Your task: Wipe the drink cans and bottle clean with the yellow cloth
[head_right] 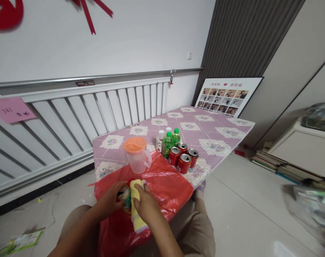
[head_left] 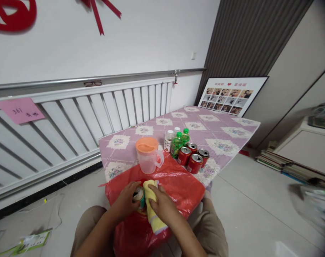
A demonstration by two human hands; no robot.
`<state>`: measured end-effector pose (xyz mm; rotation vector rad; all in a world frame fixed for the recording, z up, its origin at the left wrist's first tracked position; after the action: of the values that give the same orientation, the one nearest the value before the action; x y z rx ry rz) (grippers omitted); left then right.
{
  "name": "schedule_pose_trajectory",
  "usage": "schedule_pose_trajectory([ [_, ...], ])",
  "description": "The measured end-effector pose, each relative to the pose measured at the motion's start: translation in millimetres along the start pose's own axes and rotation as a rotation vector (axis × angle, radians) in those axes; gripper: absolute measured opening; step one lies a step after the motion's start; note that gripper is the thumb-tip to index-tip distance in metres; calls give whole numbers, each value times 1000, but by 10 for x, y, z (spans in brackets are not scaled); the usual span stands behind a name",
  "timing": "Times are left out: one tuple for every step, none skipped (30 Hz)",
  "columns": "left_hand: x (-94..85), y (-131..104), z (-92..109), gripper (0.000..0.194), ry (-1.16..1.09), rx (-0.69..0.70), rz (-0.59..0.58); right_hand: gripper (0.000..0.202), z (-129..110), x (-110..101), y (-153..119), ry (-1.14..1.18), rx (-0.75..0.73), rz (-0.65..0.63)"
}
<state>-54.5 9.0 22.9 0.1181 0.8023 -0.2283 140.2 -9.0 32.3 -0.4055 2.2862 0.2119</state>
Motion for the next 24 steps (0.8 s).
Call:
schedule_pose_trajectory([
  [-19,5,10,71,-6,13,-14,56,-6,-10,35,1,-3,0],
  [-37,11,18,70,-12,27,-28,56,-10,-17,65,3,-7,2],
  [-52,16,24,70,-19,41,-43,56,-14,-21,88,5,-9,3],
  [-65,22,27,70,-28,53,-59,56,-16,-21,103,6,-11,4],
  [-75,27,26,69,-35,63,-73,56,-16,-18,110,6,-11,4],
  [-81,31,22,69,-41,68,-81,56,-16,-10,106,6,-11,3],
  [-85,35,14,69,-44,70,-86,57,-15,0,93,4,-10,1],
  [-86,37,4,69,-44,69,-88,57,-14,11,69,2,-10,-2],
  [-85,39,-7,70,-42,65,-87,57,-15,24,36,1,-8,-5],
  [-83,40,-17,70,-40,59,-85,57,-18,36,-3,1,-6,-9],
  [-80,39,-27,71,-37,53,-84,57,-24,46,-49,0,-3,-13],
  [-78,39,-35,72,-35,48,-85,57,-33,53,-97,-1,2,-18],
  [-75,37,-40,73,-34,46,-87,58,-46,58,-147,-1,7,-25],
  [-74,36,-44,74,-34,45,-89,58,-63,60,-197,-2,13,-33],
  [-72,35,-46,75,-33,44,-91,58,-84,61,-245,-4,21,-42],
  [-71,34,-47,76,-32,44,-89,59,-107,60,-290,-5,27,-49],
  [-70,35,-48,76,-31,46,-86,59,-133,59,-332,-5,29,-56],
  [-70,37,-50,75,-30,48,-82,59,-160,58,-370,-4,28,-62],
  [-69,39,-54,74,-31,53,-79,59,-187,58,-404,-2,25,-68],
  [-69,43,-58,73,-34,60,-80,59,-212,58,-434,1,21,-76],
  [-70,46,-63,72,-37,69,-84,60,-235,60,-459,4,16,-86],
  [-71,49,-69,71,-40,77,-88,61,-253,61,-480,8,12,-99],
  [-73,51,-75,71,-41,82,-94,61,-267,61,-499,11,12,-113],
  [-76,52,-80,71,-40,85,-99,62,-276,60,-514,14,13,-126],
])
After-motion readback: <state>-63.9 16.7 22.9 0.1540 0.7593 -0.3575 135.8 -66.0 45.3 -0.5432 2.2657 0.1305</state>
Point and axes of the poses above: each hand's wrist, its own y-axis towards the middle knuckle, its own x-axis out of the palm, z = x × y, the point moved 1 cm from there along y, towards the middle knuckle, and after that the axes turned 8 degrees about -x, right-handed, at the moved point
